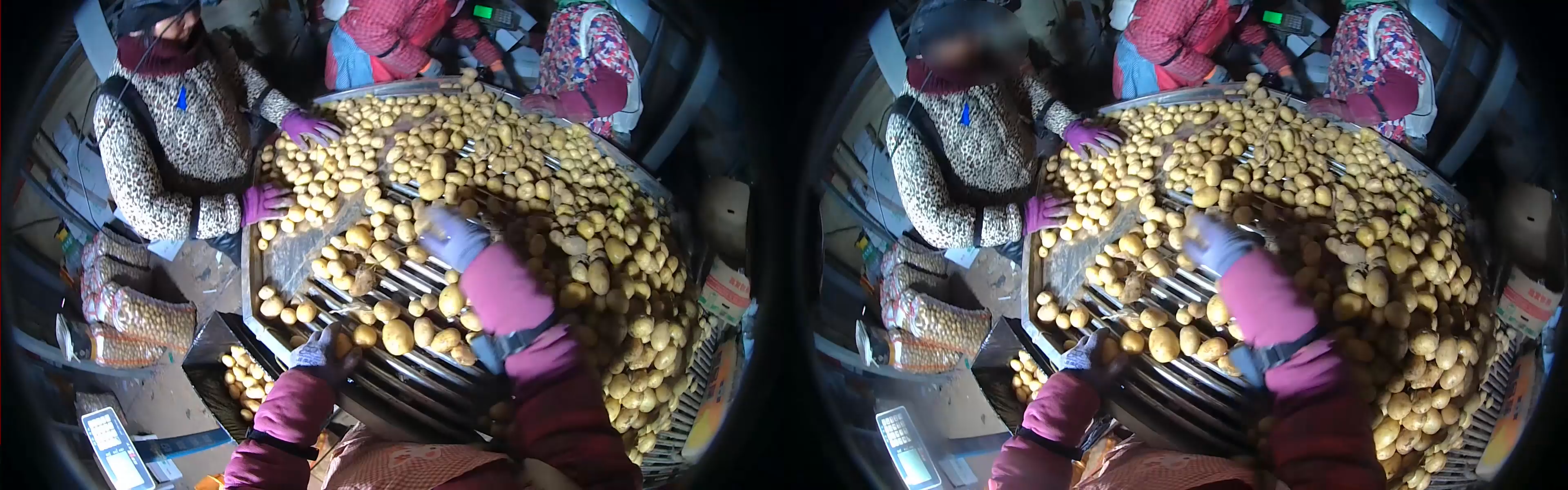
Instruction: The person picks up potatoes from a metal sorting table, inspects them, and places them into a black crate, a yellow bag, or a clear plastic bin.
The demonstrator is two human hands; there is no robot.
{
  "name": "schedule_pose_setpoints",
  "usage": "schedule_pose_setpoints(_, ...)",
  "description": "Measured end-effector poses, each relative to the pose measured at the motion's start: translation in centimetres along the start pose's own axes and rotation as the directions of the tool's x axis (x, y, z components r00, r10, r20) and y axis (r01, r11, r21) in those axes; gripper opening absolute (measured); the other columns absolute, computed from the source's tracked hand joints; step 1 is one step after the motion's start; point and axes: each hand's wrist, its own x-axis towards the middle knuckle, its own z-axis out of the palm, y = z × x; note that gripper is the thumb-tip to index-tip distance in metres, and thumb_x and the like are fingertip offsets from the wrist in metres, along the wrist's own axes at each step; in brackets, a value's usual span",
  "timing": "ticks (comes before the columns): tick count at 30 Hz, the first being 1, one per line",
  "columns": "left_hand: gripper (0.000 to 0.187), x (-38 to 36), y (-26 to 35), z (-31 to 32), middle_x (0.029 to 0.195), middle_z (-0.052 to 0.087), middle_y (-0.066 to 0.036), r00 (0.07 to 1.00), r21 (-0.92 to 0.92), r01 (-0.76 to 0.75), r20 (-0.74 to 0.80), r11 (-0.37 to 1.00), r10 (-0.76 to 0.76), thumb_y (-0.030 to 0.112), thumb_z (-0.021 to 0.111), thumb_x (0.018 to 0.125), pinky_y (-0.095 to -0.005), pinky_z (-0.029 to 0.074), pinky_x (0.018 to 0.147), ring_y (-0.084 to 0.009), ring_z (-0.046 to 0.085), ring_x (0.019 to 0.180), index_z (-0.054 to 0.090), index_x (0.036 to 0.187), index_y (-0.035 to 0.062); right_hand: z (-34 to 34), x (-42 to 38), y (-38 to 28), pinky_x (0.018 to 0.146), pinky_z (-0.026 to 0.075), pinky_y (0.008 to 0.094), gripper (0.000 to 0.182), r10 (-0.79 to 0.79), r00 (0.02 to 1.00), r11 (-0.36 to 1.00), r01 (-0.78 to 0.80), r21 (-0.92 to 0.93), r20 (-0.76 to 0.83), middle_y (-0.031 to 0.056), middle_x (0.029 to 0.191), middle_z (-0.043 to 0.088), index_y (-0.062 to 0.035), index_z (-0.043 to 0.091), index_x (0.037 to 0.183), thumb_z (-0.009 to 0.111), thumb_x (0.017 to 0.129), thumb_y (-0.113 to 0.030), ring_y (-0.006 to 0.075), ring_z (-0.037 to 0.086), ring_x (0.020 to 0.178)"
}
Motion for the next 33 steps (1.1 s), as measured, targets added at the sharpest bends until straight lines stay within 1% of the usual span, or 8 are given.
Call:
schedule_pose_setpoints(1, 0.076, -0.2, 0.5, -0.4, 0.121, 0.054, -0.021, 1.000, 0.005, 0.019, 0.001, 1.000, -0.019, 0.058, 0.059, 0.077, -0.0440, 0.045, 0.091, -0.0372, 0.056, 0.108, 0.041, 0.134, 0.0112, -3.2, -0.4, -2.9, 0.075, 0.049, 0.0418, 0.037, -0.197, 0.979, 0.825, 0.140, -0.548, -0.047, 0.0207, 0.092, 0.063, -0.0086, 0.056, 0.105, 0.058, 0.084, -0.039, 0.0373, 0.061, 0.081)
schedule_pose_setpoints(5, 0.074, -0.1, 0.8, -0.9, 0.117, 0.057, -0.019, 0.999, 0.051, 0.021, 0.038, 0.998, -0.023, 0.058, 0.059, 0.077, -0.0445, 0.047, 0.088, -0.0370, 0.058, 0.103, 0.043, 0.132, 0.0115, -5.3, -0.4, 0.3, 0.078, 0.048, 0.0451, 0.044, 0.169, 0.982, 0.563, -0.026, -0.826, 0.084, 0.0190, 0.098, 0.064, -0.0070, 0.060, 0.100, 0.050, 0.086, -0.047, 0.0370, 0.061, 0.088)
schedule_pose_setpoints(11, 0.059, 0.0, 0.3, -0.1, 0.106, 0.060, -0.016, 0.999, 0.031, 0.045, -0.020, 0.999, -0.044, 0.048, 0.069, 0.072, -0.0446, 0.049, 0.083, -0.0361, 0.060, 0.096, 0.049, 0.119, 0.0201, -4.5, 7.5, 1.5, 0.076, 0.050, 0.0427, 0.036, -0.065, 0.982, 0.877, -0.027, -0.480, -0.175, 0.0166, 0.089, 0.066, -0.0137, 0.065, 0.098, 0.060, 0.081, -0.044, 0.0356, 0.063, 0.084)
schedule_pose_setpoints(13, 0.058, -0.2, 0.8, -0.2, 0.105, 0.060, -0.016, 0.998, 0.043, 0.061, -0.032, 0.997, -0.060, 0.047, 0.069, 0.072, -0.0436, 0.049, 0.083, -0.0353, 0.061, 0.096, 0.049, 0.119, 0.0202, -4.5, 11.6, 4.4, 0.092, 0.044, 0.0428, 0.047, -0.306, 0.904, 0.835, 0.104, -0.540, -0.299, 0.0236, 0.110, 0.060, -0.0123, 0.062, 0.113, 0.067, 0.076, -0.041, 0.0374, 0.055, 0.107)
schedule_pose_setpoints(17, 0.060, 0.3, 0.6, -0.3, 0.101, 0.062, -0.017, 0.998, 0.016, 0.058, 0.035, 0.998, -0.058, 0.048, 0.068, 0.072, -0.0439, 0.049, 0.081, -0.0354, 0.061, 0.093, 0.049, 0.120, 0.0178, -4.1, 16.0, 6.0, 0.105, 0.031, 0.0464, 0.066, -0.277, 0.823, 0.789, -0.099, -0.606, -0.496, 0.0252, 0.137, 0.039, -0.0212, 0.048, 0.132, 0.066, 0.074, -0.049, 0.0411, 0.037, 0.127)
schedule_pose_setpoints(21, 0.068, -0.1, 1.1, -0.5, 0.101, 0.062, -0.018, 0.999, 0.035, 0.029, -0.043, 0.999, -0.028, 0.052, 0.068, 0.072, -0.0450, 0.049, 0.082, -0.0371, 0.061, 0.093, 0.047, 0.126, 0.0168, -3.1, 14.1, 3.3, 0.100, 0.033, 0.0498, 0.065, -0.043, 0.930, 0.496, -0.298, -0.816, -0.366, 0.0162, 0.126, 0.049, -0.0303, 0.040, 0.135, 0.057, 0.077, -0.053, 0.0375, 0.045, 0.116)
schedule_pose_setpoints(27, 0.076, 0.6, -0.6, 0.7, 0.120, 0.054, -0.022, 0.995, 0.012, 0.038, 0.089, 0.999, -0.039, 0.057, 0.062, 0.074, -0.0458, 0.046, 0.090, -0.0388, 0.057, 0.105, 0.040, 0.133, 0.0129, -4.5, 11.5, 4.0, 0.091, 0.044, 0.0407, 0.050, -0.102, 0.994, 0.858, 0.072, -0.509, -0.031, 0.0161, 0.112, 0.061, -0.0197, 0.053, 0.124, 0.067, 0.077, -0.031, 0.0322, 0.058, 0.104)
schedule_pose_setpoints(33, 0.066, -0.2, 1.0, -0.7, 0.112, 0.058, -0.020, 0.999, -0.008, 0.052, -0.007, 0.999, -0.052, 0.047, 0.065, 0.075, -0.0445, 0.047, 0.089, -0.0384, 0.057, 0.104, 0.045, 0.128, 0.0133, -2.7, 4.0, 4.7, 0.097, 0.041, 0.0344, 0.051, 0.017, 0.997, 0.929, 0.014, -0.369, 0.081, 0.0141, 0.120, 0.059, -0.0184, 0.054, 0.126, 0.068, 0.079, -0.032, 0.0267, 0.055, 0.112)
